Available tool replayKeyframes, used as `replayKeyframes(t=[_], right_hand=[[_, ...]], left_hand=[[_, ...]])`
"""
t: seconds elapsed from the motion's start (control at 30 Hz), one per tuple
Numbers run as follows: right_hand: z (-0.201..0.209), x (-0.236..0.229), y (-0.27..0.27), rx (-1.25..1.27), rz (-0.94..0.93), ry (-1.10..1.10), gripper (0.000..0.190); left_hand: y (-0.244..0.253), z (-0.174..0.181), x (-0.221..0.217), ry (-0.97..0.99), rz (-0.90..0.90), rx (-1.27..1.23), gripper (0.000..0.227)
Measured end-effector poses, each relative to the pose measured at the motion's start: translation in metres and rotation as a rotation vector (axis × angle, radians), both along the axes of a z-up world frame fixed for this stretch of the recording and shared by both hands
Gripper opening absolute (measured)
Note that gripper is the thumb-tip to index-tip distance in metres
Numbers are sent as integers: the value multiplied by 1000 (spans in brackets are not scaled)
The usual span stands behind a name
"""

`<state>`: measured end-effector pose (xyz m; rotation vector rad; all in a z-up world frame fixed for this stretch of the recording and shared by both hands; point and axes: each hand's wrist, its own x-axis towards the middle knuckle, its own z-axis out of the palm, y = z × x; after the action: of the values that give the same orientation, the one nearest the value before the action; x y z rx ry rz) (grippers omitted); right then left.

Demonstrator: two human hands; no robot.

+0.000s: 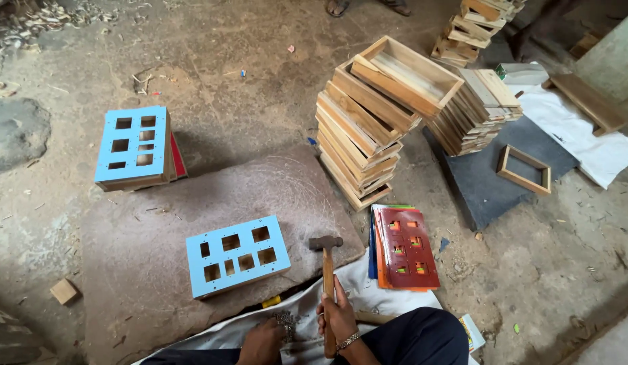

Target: The person sits on the floor and assembles small wooden frames using a hammer and nails. They place nails into pre-drilled holes on blue and red plastic templates, hammer them in, and then attach wooden frame pieces to complete the assembly.

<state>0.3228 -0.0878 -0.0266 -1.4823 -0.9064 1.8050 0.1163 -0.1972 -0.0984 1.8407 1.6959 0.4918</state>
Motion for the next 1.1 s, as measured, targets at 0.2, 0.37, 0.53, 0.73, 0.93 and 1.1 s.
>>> replayKeyframes(t=[0.2,0.37,0.53,0.73,0.93,1.1], right_hand=[[-2,-1,-2,6,-1,48,73],[22,-8,-2,31,51,1,74],[36,-16,-3,36,60,-14,74],[40,-21,0,-68,5,13,70],[51,-18,2,-100,44,138,64],[50,-16,9,-183,0,142,59]], left_hand=[[-6,-12,-1,-10,137,210,11],[-10,13,-8,-264,141,281,14],[12,56,-47,-199,349,379,12],[83,82,-165,-409,887,408,16],[121,93,-208,-303,810,509,11],[127,92,-211,-230,720,452,11]])
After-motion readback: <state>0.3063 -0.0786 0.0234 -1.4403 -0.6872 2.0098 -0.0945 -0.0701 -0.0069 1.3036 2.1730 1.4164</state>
